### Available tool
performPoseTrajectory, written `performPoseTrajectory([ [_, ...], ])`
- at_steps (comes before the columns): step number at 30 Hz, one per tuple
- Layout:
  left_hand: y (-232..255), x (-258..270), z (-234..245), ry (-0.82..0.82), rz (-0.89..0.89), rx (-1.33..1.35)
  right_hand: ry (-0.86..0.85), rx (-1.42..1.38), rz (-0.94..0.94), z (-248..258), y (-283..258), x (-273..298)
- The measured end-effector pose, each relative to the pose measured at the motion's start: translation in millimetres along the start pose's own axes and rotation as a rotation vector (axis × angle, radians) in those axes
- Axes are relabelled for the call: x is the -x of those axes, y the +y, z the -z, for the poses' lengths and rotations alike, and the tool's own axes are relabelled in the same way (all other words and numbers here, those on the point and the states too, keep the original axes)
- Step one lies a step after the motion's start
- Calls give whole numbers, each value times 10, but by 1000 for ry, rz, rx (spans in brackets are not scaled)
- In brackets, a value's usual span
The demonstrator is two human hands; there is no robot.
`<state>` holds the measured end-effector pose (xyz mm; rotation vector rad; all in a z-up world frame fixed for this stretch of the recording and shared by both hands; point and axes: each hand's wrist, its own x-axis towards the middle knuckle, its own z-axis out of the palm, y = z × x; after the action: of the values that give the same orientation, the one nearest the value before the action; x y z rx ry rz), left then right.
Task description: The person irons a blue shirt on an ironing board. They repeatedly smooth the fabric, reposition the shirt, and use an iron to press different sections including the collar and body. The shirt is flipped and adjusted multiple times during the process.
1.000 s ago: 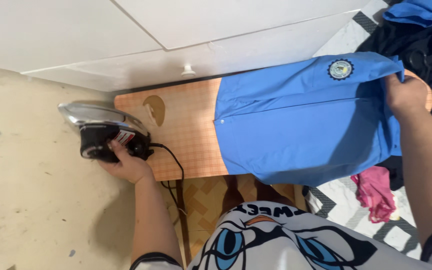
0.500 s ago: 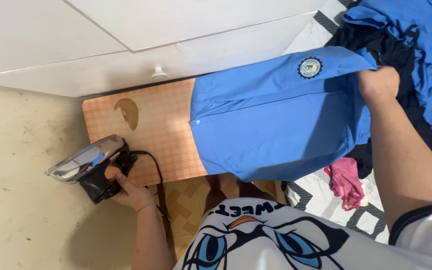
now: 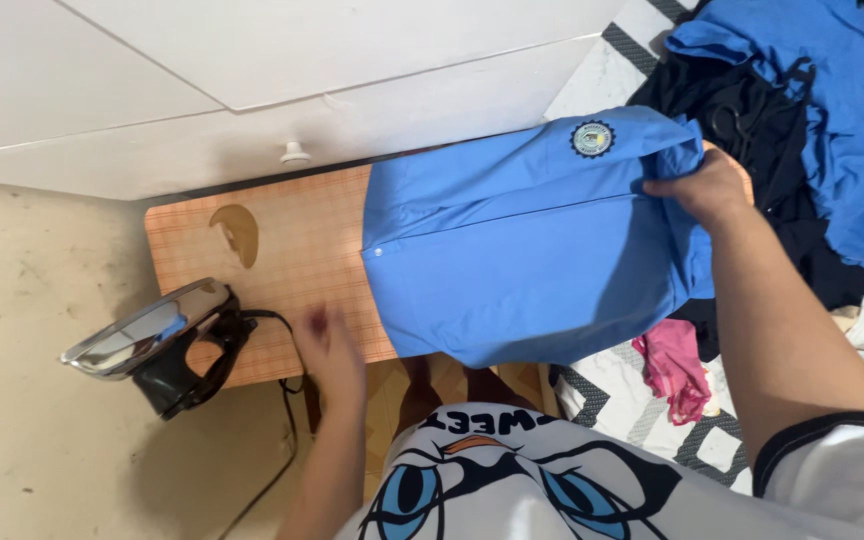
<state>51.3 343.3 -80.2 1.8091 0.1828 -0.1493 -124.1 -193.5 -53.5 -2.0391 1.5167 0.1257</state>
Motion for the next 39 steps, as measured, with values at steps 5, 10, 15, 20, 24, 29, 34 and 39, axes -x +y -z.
performPoseTrajectory([
  [5,163,-612,-816,-166,105,-327,-269,-288,-127,-30,53,46],
  [10,223,-681,-831,-356,149,-470,-400,-195,-150,240,187,160],
  [15,339,-701,-425,-579,468,-261,-581,-128,-65,473,416,201],
  [20,583,-522,-385,-678,271,-852,-411,325,-22,296,367,314],
  [24,740,-651,-673,-463,76,-1048,-11,338,106,30,167,595],
  [29,557,-980,-1169,-294,-211,-960,470,252,543,-225,61,840],
  [34,226,-1110,-1174,-105,-293,-742,552,161,650,-301,-10,622],
  [39,168,-1124,-1020,-83,-238,-679,649,213,709,-306,-266,493],
])
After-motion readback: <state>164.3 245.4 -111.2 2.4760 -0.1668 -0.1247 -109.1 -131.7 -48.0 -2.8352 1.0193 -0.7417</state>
